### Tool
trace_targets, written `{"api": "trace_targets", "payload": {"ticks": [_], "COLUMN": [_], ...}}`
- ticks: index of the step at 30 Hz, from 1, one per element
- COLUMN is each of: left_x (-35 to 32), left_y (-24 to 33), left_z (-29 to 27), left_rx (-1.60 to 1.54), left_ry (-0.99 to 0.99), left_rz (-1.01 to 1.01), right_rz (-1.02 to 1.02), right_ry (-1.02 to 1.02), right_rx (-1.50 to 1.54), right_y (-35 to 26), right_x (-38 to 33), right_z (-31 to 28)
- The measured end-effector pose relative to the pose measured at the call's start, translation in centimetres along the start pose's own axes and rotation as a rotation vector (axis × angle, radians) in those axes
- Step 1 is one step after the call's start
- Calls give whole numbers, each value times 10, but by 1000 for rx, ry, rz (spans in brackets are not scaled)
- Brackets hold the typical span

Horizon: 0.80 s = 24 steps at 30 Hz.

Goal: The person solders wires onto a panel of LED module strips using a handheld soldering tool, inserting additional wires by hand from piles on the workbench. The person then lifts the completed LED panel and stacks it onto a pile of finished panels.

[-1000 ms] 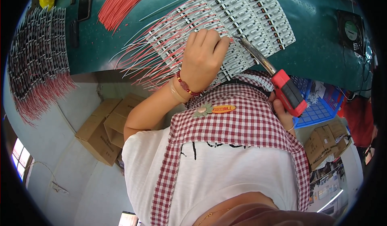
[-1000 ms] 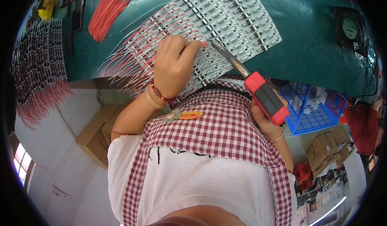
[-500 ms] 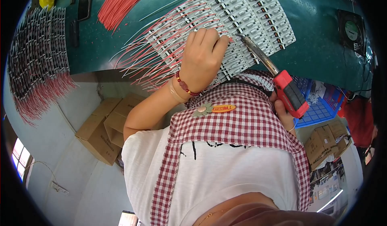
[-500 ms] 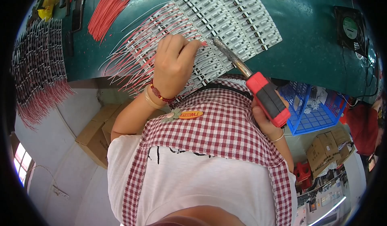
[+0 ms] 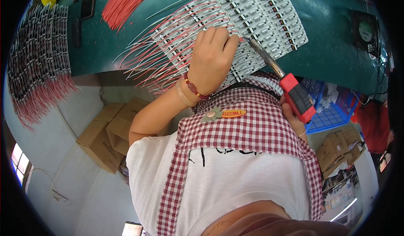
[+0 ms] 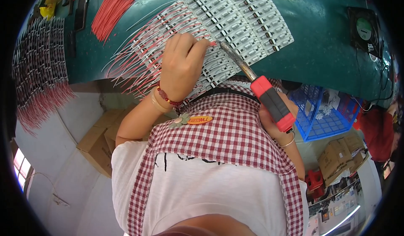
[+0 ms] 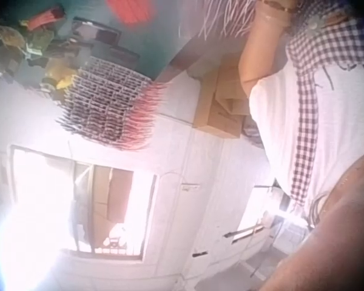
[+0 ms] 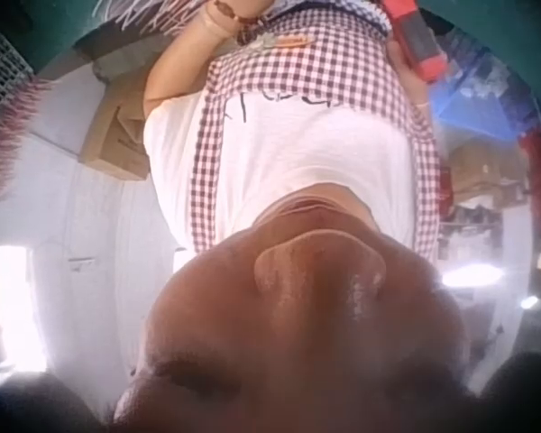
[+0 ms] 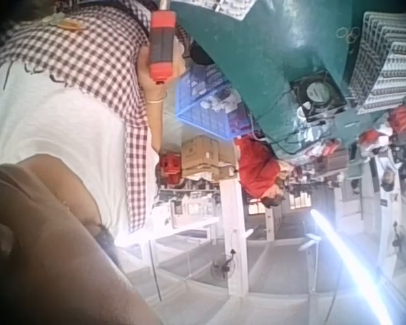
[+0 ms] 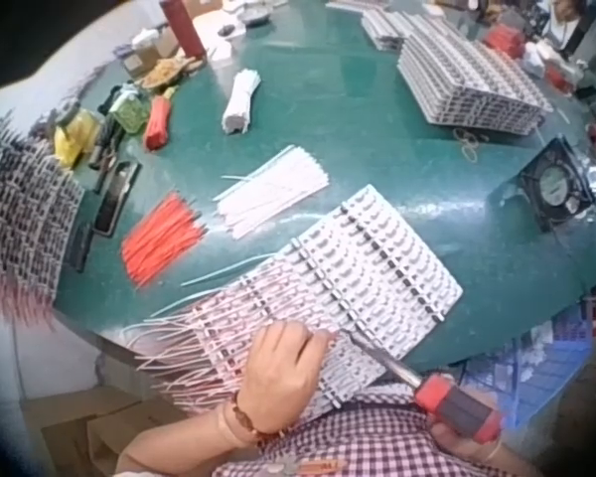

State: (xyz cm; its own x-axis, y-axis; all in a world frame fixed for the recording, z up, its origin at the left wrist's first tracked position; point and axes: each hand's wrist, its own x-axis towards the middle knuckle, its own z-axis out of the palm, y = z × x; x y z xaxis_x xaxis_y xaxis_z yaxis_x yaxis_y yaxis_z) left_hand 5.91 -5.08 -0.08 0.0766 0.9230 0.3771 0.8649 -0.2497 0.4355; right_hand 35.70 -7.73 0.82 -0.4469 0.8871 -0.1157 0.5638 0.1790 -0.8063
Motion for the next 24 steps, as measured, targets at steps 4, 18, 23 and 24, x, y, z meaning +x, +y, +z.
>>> {"api": "trace_targets", "payload": {"ticks": [4,18,23,24], "left_x": [2,4,-1,-1], "left_y": [-2,0,-1,0], "left_z": [-1,-11,-5,-5], "left_rx": [-5,59,-17,-21], "left_ry": [6,-14,14,18], "left_rz": [1,16,62,48], "right_rz": [-52,144,115,63], "right_ry": [61,135,97,31], "right_rx": [24,403,341,227], "right_y": [2,-5,1,6], "right_x": [-3,-15,-12,-12], "right_z": [3,0,4,2]}}
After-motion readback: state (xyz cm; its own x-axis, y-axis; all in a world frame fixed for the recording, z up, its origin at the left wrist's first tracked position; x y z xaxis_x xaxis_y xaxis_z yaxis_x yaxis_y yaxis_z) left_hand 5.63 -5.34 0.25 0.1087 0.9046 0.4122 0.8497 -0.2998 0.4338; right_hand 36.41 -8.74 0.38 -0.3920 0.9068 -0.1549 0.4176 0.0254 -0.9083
